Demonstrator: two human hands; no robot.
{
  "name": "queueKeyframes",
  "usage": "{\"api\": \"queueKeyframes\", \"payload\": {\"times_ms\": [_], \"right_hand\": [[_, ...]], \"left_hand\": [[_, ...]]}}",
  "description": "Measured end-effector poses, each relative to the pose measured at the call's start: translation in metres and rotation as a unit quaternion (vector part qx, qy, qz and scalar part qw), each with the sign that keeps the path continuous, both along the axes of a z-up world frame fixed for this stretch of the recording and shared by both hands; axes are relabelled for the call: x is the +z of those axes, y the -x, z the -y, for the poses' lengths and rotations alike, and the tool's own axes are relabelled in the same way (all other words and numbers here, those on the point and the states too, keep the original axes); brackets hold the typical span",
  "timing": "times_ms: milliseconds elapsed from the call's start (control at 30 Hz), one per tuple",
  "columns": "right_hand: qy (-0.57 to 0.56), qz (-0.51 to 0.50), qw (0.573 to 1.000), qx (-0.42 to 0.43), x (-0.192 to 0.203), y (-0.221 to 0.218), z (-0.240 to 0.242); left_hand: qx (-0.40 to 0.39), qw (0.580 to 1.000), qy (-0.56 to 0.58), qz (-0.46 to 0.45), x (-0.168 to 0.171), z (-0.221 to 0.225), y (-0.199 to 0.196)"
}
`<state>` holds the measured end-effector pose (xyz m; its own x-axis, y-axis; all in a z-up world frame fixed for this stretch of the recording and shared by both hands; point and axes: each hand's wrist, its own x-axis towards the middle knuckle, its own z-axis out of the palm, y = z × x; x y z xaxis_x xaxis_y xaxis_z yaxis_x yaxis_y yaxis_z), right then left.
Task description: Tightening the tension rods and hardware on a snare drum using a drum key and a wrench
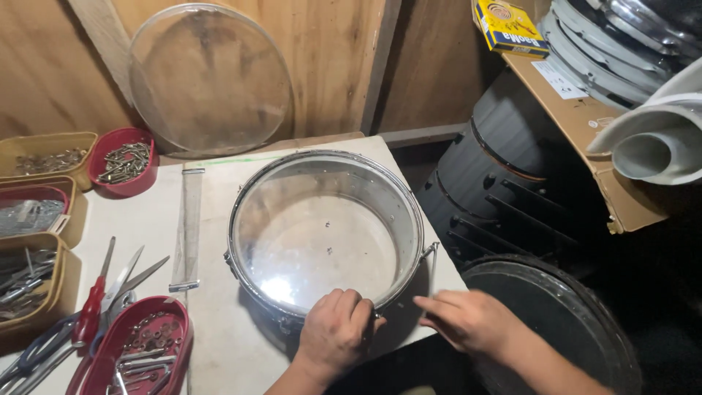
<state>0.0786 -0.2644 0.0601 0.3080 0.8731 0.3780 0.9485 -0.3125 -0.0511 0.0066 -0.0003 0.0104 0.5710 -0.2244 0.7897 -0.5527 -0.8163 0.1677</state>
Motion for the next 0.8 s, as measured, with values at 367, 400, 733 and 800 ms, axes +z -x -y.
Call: {"api": "queueKeyframes", "payload": {"times_ms": [367,400,733,800], "right_hand": [[0.052,-0.257,0.892,-0.369,0.065,-0.114,-0.13],[0.0,-0.311,0.84,-0.445,0.073,-0.118,-0.134],[-0.075,-0.262,0.81,-0.519,0.044,-0.154,-0.089],[-0.022,-0.19,0.863,-0.467,0.034,-0.15,-0.08]], "left_hand": [[0.005,1.0,-0.014,0.011,-0.009,-0.001,-0.002],[0.006,1.0,-0.014,0.013,-0.01,0.0,-0.004],[0.011,1.0,-0.008,0.018,-0.011,-0.001,-0.001],[0.009,1.0,-0.011,0.012,-0.012,-0.002,-0.002]]}}
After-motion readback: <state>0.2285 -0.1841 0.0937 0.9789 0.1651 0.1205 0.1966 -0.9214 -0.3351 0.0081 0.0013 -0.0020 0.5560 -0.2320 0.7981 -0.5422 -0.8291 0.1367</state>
